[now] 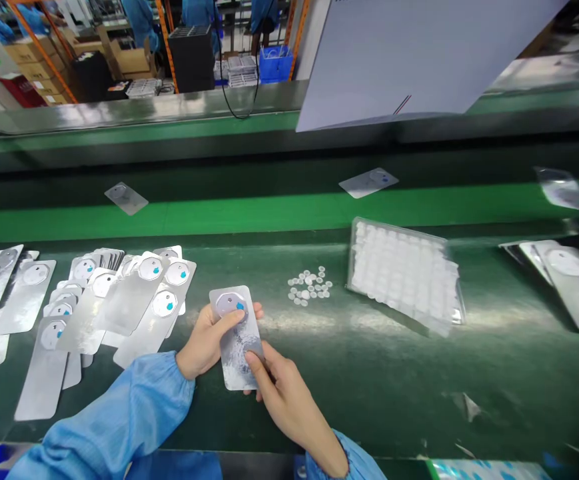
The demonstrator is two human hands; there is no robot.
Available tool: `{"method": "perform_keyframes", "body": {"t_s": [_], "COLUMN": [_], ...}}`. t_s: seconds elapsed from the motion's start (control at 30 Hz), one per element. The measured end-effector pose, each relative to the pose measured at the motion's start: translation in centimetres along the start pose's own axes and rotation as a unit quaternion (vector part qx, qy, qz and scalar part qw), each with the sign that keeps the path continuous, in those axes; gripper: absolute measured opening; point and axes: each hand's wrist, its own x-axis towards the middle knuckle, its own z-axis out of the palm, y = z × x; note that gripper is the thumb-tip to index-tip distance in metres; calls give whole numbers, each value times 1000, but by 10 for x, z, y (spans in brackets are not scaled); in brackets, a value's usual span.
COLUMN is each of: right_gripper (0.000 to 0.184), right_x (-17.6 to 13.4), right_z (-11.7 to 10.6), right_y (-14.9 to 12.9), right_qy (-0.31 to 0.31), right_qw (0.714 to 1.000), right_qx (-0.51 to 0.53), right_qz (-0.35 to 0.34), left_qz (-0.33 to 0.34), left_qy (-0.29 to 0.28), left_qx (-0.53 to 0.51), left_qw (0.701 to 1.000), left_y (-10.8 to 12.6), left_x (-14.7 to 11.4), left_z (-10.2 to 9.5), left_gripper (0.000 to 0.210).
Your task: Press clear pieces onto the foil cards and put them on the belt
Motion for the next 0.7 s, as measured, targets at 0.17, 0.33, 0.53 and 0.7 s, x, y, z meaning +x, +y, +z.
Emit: {"method": "perform_keyframes", "body": {"t_s": [0.17, 0.33, 0.53, 0.7], "right_gripper": [39, 24, 27, 20], "right_x": [-4, 7, 32, 37], "right_z": [-10, -23, -25, -26], "right_y": [-7, -21, -26, -25], "right_qy": [72, 232, 180, 185], "right_qw": [996, 943, 879, 854], "right_qx": [-45, -178, -344, -393], "right_qz": [-2, -158, -277, -286], "left_qz": [-20, -15, 70, 36], "left_qy": [57, 43, 20, 22], "left_qx": [-14, 43, 126, 101], "left_qw": [998, 998, 989, 994], "left_y": [0, -2, -3, -10], "left_x": [-1, -4, -8, -6], "left_z": [4, 5, 4, -5], "left_gripper": [38, 33, 27, 25]}}
